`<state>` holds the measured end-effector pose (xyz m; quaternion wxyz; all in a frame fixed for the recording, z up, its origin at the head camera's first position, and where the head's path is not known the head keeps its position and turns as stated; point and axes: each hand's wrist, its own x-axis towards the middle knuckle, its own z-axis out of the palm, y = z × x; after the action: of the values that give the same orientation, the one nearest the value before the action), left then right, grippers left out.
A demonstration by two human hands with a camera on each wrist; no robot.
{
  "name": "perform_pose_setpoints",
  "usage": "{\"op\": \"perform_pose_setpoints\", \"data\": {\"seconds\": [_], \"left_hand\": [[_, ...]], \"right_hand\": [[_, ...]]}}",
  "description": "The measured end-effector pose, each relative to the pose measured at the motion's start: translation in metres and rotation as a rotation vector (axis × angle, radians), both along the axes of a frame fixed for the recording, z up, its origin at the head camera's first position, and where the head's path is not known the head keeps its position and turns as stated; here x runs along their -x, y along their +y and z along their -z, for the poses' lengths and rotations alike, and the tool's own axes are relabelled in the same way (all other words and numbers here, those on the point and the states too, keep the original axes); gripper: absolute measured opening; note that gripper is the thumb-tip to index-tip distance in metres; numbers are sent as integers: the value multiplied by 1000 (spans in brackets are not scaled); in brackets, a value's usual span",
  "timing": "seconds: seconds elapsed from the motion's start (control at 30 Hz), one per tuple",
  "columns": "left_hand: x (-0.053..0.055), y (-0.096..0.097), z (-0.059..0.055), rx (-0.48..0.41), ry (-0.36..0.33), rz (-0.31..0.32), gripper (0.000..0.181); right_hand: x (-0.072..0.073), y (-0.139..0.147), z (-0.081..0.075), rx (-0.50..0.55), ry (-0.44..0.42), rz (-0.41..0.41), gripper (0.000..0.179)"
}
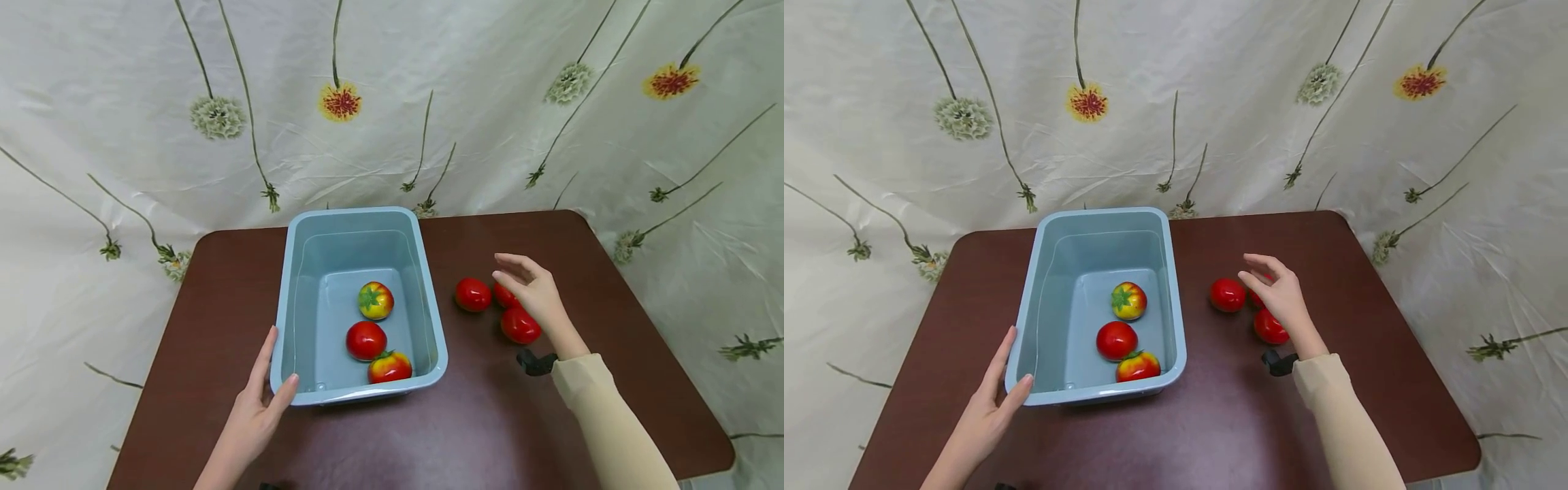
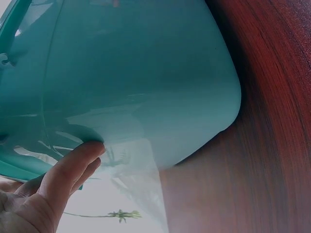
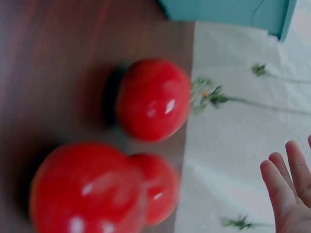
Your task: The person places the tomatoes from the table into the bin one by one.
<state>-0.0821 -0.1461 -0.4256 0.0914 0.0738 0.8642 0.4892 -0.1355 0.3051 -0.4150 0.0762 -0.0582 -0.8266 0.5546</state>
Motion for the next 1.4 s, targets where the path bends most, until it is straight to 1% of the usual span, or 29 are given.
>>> {"op": "perform_pose_setpoints", "data": {"seconds": [0.1,0.2,0.3,0.5,0.7,0.87,1.1,1.4], "left_hand": [[1,1,0,-7,4,2,77],[1,1,0,-18,6,5,77],[0,1,-1,-22,8,3,77],[1,0,0,-35,10,2,77],[1,0,1,-26,8,3,76],[0,-1,2,-17,8,-1,77],[-1,0,1,-7,-11,-1,78],[0,0,1,-9,3,5,77]], "right_hand": [[-6,11,8,-21,-58,43,50],[-14,20,17,-39,-97,72,54],[-21,27,28,-51,-115,92,58],[-37,37,51,-59,-115,130,64],[-51,40,66,-71,-175,152,68],[-54,39,74,-86,-224,176,75],[-54,35,82,-202,-311,174,90],[-53,33,87,-246,-318,171,90]]}}
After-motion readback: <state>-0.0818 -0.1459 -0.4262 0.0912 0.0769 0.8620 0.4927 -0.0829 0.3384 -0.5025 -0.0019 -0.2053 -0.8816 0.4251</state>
